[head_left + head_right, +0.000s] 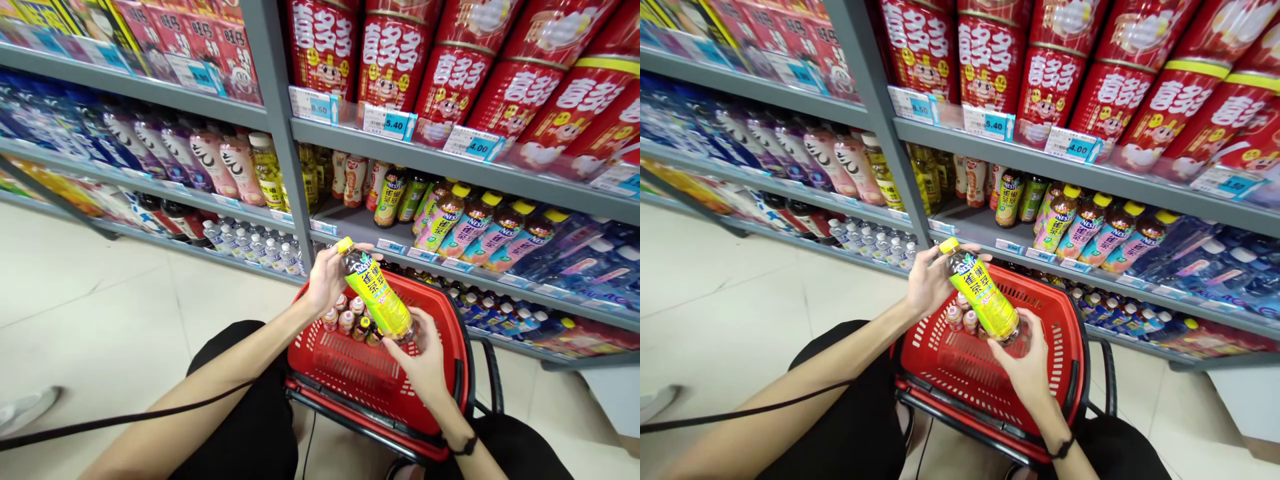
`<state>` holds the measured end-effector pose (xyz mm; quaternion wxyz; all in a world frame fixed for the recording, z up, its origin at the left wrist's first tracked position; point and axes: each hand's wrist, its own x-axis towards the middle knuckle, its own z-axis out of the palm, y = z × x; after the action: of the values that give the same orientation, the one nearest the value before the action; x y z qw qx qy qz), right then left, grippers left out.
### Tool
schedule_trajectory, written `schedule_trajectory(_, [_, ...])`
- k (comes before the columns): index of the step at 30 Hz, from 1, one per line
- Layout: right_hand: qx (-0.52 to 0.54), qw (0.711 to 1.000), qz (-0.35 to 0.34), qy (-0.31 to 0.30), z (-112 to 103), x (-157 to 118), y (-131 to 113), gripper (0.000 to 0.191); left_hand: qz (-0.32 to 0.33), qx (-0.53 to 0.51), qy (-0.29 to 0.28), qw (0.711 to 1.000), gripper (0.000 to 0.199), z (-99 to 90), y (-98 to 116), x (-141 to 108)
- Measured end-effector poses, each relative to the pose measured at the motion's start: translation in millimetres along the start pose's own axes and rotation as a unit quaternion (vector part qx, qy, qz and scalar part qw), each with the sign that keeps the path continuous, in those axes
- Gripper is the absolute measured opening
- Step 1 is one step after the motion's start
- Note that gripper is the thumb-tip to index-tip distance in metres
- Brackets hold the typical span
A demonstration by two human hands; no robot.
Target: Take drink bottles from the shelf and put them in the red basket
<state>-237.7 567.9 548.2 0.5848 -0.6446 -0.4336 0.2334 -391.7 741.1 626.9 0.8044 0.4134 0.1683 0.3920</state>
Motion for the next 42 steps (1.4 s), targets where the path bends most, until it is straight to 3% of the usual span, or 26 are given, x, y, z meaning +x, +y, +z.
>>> schedule_trajectory(6, [0.175, 0.975, 0.116, -0.069, 5, 0, 2, 0.057, -0.017, -0.028, -0.01, 0.999, 0.07, -0.5, -2, 0])
schedule_trajectory(12, [0.325, 0.91, 0.188, -0.178, 6, -3, 1, 0.041, -0.013, -0.032, -0.022, 0.999, 0.067, 3.7, -1, -1])
schedule_trajectory(17, [0.394, 0.854, 0.249, -0.233, 5, -3, -5, 0.047, 0.0, -0.022, -0.012, 1.0, 0.062, 5.1, -3, -2])
schedule_trajectory(20, [0.424, 0.826, 0.28, -0.245, 7, -2, -10, 0.052, 0.007, -0.006, -0.006, 1.0, 0.057, 0.3, -8, 0])
schedule_trajectory(23, [0.437, 0.817, 0.302, -0.224, 9, -1, -13, 0.057, 0.018, 0.017, -0.003, 1.0, 0.048, -5.4, -14, 2])
schedule_trajectory(27, [0.447, 0.797, 0.345, -0.213, 11, -3, -8, 0.072, 0.042, 0.061, -0.048, 0.996, 0.05, -6.4, -18, 3])
schedule_trajectory(30, [0.443, 0.792, 0.358, -0.22, 12, -6, -2, 0.078, 0.064, 0.085, -0.067, 0.992, 0.049, -3.2, -19, 1])
schedule_trajectory(35, [0.437, 0.793, 0.365, -0.217, 17, -6, -2, 0.078, 0.06, 0.093, -0.053, 0.992, 0.05, -0.4, -19, -2])
schedule_trajectory(42, [0.429, 0.84, 0.279, -0.183, 23, -10, -6, 0.043, 0.044, 0.089, -0.062, 0.993, 0.058, 0.5, -12, -5])
